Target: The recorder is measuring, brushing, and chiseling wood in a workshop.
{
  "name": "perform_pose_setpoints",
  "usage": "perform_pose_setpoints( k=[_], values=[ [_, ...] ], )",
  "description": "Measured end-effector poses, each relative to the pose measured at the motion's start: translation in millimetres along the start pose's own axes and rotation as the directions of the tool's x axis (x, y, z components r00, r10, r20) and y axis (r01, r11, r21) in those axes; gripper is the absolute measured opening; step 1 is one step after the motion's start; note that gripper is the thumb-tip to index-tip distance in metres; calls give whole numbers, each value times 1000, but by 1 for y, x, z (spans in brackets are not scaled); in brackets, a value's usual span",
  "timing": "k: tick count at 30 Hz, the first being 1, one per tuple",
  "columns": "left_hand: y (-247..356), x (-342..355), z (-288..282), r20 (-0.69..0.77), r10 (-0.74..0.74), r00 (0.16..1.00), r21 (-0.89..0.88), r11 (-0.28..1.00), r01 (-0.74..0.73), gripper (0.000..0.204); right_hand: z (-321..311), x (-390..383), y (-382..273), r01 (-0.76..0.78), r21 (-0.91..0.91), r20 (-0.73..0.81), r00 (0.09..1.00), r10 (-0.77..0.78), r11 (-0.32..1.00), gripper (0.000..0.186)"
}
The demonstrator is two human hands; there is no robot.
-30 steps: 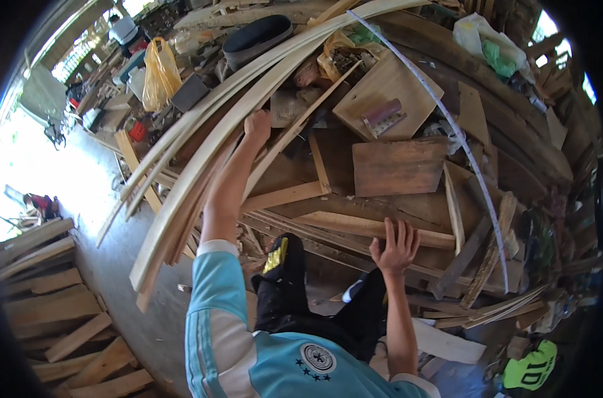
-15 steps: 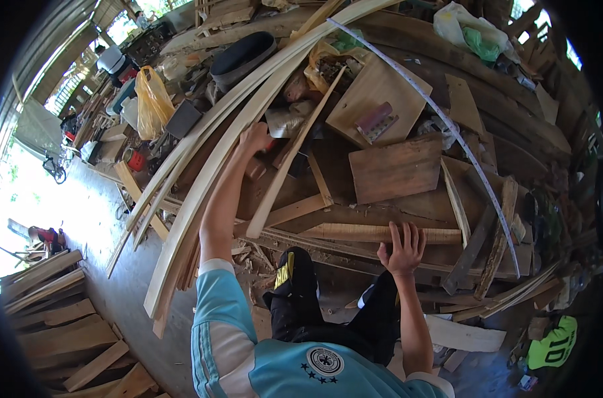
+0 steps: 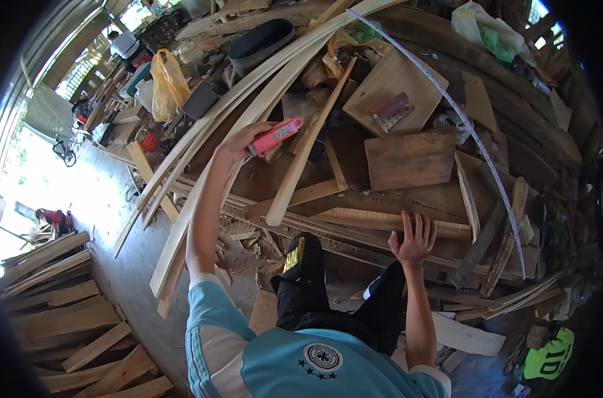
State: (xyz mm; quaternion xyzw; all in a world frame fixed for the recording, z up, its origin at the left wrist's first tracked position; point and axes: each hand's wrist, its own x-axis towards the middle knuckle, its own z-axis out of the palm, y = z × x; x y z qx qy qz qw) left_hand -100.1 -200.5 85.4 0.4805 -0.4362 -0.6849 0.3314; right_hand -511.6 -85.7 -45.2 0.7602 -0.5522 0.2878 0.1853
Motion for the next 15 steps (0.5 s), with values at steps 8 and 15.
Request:
perform_pose_setpoints(
  k=[8,15],
  values=[
    [-25,-26,50,-24,275,961,-455,853,-256,52,0,-2,-1,-5,5,19,1000,5,1000,43],
    [-51,-22,61,-199,322,926,-342,862,-373,54,1,-5,-3,-8,21,2,1000,8,1000,43]
  ],
)
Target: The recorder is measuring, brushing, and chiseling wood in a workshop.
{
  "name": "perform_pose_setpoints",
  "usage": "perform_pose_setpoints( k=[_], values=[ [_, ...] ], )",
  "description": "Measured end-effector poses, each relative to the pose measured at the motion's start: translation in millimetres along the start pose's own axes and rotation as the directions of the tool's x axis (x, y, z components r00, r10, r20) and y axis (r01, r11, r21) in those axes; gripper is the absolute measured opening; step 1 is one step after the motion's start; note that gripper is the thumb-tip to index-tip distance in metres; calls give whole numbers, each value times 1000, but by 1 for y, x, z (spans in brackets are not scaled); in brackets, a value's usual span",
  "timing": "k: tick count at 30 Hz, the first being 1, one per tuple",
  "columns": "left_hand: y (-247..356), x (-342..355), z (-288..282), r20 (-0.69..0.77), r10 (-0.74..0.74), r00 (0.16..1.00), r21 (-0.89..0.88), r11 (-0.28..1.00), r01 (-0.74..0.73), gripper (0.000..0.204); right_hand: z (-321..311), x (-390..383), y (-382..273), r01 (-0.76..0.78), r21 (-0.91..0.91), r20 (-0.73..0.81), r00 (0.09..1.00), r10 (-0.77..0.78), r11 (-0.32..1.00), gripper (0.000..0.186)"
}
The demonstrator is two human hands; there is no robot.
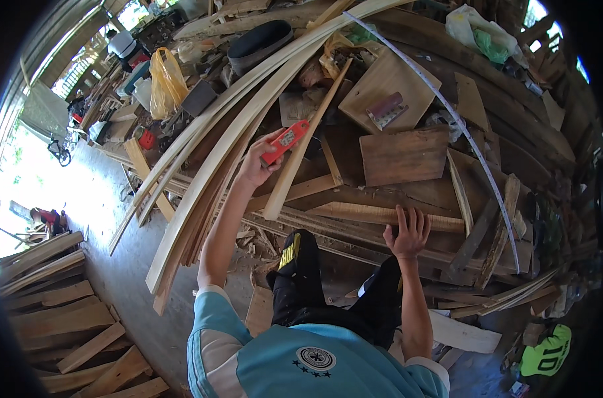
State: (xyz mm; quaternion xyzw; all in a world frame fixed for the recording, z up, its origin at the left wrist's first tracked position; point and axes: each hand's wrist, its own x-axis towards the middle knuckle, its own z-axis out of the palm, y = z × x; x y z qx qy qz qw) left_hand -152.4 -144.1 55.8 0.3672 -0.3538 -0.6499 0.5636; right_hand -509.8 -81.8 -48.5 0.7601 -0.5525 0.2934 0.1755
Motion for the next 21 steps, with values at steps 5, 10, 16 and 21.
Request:
perform_pose_setpoints(
  k=[5,10,16,21],
  values=[
    [-20,-1,19,39,-41,998,78,996,38,53,-1,-1,2,-23,-3,16,1000,23,1000,43],
    [-61,-12,90,-61,-239,969,-38,971,237,38,-28,16,-11,-158,80,52,987,154,984,49],
    [-110,-33,141,150,-319,936,337,906,255,38,-42,45,-29,-27,404,186,981,-53,915,40],
    [-109,-66,175,560,308,770,725,268,-634,38,-33,45,-7,35,510,52,996,-71,859,25]
  ],
)
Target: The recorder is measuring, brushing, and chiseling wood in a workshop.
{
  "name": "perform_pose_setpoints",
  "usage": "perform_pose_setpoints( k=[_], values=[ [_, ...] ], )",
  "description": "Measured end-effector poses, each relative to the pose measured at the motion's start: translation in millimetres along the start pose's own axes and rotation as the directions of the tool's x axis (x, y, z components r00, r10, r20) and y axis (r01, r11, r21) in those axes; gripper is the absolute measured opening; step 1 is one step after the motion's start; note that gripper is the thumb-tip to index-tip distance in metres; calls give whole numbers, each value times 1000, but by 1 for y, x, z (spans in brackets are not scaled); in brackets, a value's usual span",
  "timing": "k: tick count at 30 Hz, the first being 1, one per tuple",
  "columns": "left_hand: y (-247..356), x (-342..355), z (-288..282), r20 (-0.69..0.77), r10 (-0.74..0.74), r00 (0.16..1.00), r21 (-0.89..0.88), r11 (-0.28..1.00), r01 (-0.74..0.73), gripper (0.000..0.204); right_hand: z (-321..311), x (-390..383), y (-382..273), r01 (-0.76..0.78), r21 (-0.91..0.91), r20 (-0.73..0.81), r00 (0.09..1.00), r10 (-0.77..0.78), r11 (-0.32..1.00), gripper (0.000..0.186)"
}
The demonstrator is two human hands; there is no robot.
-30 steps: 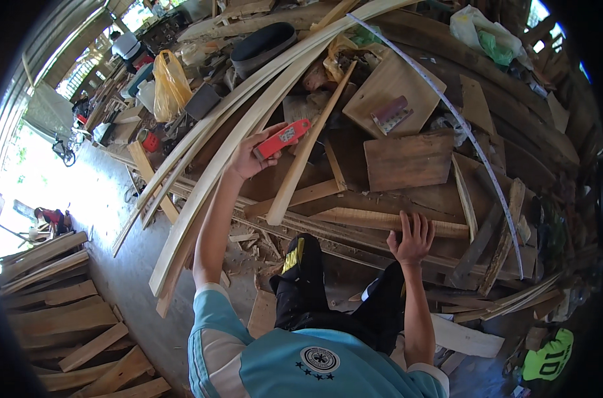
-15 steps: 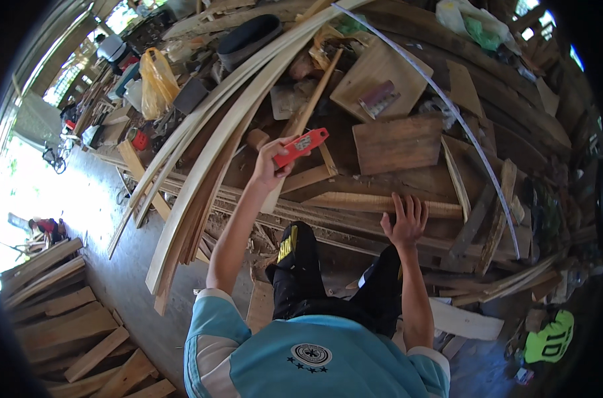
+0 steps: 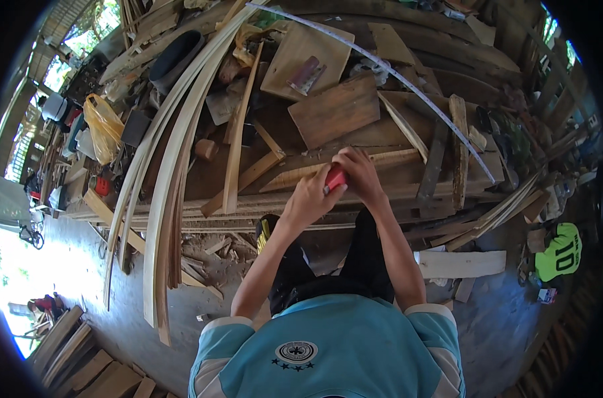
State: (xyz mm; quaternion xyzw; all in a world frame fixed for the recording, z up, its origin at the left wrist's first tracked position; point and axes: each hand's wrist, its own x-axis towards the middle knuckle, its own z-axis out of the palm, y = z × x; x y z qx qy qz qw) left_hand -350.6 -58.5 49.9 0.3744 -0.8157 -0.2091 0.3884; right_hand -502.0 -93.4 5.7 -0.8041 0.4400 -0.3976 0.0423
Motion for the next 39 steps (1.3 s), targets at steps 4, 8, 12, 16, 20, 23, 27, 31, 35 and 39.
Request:
perform_pose_setpoints(
  k=[4,8,12,16,20,23,27,31,35,39],
  values=[
    [15,-12,6,58,-273,960,111,958,266,44,-8,1,1,87,16,-50,995,-86,996,20],
    [22,-14,20,-4,-317,948,326,896,301,45,3,-6,14,100,73,-53,994,-97,992,20],
    [16,-13,28,-71,-312,948,400,861,313,53,20,-10,22,14,260,-60,998,1,966,22],
    [7,-19,33,-91,-301,949,413,856,311,55,34,-16,23,9,283,-63,998,9,959,23],
    [11,-16,29,-62,-310,949,390,868,309,52,33,-14,26,-85,481,-32,993,115,873,27],
    [3,-17,24,-14,-272,962,327,908,262,50,37,-18,29,-11,406,-96,994,54,914,28],
    [-9,-15,17,6,-148,989,207,968,144,42,40,-17,30,-19,358,-50,998,40,934,29],
    [-3,-16,17,0,-234,972,154,961,231,40,36,-12,28,32,297,-61,998,-14,954,28],
    [3,-12,21,-101,-373,922,107,918,383,45,43,-14,28,-34,284,-121,990,71,958,24],
    [-4,-12,9,-57,-232,971,-229,950,214,45,40,-10,24,-145,423,-102,973,206,894,22]
  ],
)
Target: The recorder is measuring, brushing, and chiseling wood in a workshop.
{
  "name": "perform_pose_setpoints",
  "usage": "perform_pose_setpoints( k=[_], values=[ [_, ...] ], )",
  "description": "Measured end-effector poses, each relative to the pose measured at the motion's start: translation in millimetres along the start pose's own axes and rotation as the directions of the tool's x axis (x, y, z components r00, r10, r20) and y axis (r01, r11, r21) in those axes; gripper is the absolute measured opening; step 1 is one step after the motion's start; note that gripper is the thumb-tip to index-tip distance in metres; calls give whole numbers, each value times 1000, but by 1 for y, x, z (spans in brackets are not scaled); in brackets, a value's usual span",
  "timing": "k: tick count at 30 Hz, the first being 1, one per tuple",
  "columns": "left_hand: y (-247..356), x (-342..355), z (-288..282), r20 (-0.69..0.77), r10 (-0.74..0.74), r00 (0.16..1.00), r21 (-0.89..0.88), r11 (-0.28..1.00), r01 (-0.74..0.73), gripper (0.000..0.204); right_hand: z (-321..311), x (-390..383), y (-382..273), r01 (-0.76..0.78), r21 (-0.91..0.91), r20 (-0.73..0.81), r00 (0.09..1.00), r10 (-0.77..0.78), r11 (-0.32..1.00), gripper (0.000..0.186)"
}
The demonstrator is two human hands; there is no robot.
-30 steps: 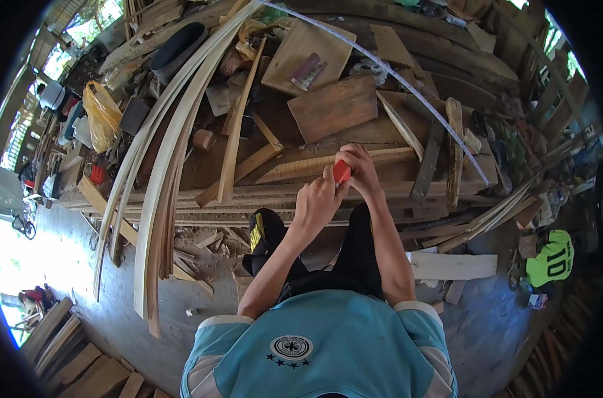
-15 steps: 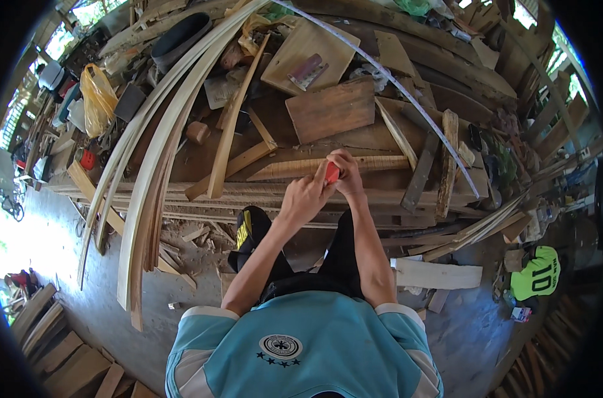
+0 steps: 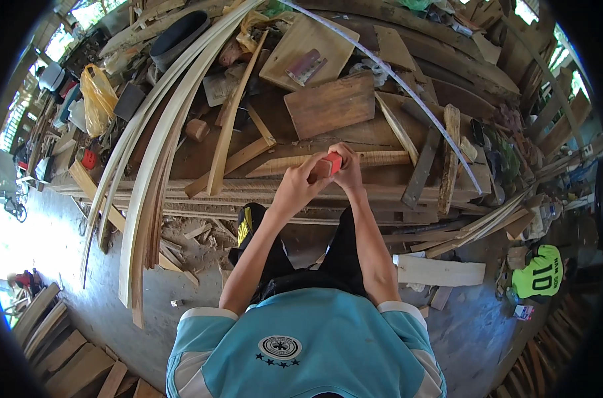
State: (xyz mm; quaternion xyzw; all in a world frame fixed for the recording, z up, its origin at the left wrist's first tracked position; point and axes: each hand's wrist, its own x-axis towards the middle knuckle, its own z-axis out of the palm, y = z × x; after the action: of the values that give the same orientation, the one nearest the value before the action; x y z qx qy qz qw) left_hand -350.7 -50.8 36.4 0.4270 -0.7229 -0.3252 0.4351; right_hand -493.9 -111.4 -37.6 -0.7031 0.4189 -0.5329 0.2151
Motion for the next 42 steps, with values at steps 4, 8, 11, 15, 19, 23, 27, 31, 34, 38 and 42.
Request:
perform_pose_setpoints(
  k=[4,8,11,15,19,23,27,31,34,38,42],
  values=[
    [0,5,-10,48,84,995,130,987,-90,40,-10,4,-7,-19,10,51,999,18,1000,22],
    [-6,9,-7,-54,176,983,104,980,-170,33,-12,5,-5,-66,56,108,992,60,996,23],
    [-27,16,-14,-141,174,975,155,976,-152,28,-8,4,-8,70,-42,77,995,-66,997,28],
    [-60,17,-67,-462,-190,866,-214,972,100,22,-6,3,-11,-11,-85,-10,1000,10,996,34],
    [-119,8,-138,-752,-354,556,-467,881,-72,19,-2,3,-14,-16,-230,74,997,34,973,35],
    [-153,5,-172,-709,-264,654,-37,940,339,27,0,2,-12,-11,-256,71,997,30,967,32],
    [-127,19,-147,-739,410,535,672,503,543,25,1,2,-7,9,-292,70,997,12,956,32],
    [-94,60,-123,-284,38,958,538,833,126,29,1,3,-9,-8,-313,68,997,31,950,29],
    [-120,104,-88,-219,100,971,691,718,82,27,-1,1,-14,-53,-304,66,995,76,951,27],
    [-141,130,-100,-284,79,955,936,240,258,35,2,-1,-6,-17,-294,4,1000,19,956,25],
    [-141,136,-129,-271,182,945,935,282,214,31,4,0,-6,-1,-283,43,999,14,959,24]
  ],
)
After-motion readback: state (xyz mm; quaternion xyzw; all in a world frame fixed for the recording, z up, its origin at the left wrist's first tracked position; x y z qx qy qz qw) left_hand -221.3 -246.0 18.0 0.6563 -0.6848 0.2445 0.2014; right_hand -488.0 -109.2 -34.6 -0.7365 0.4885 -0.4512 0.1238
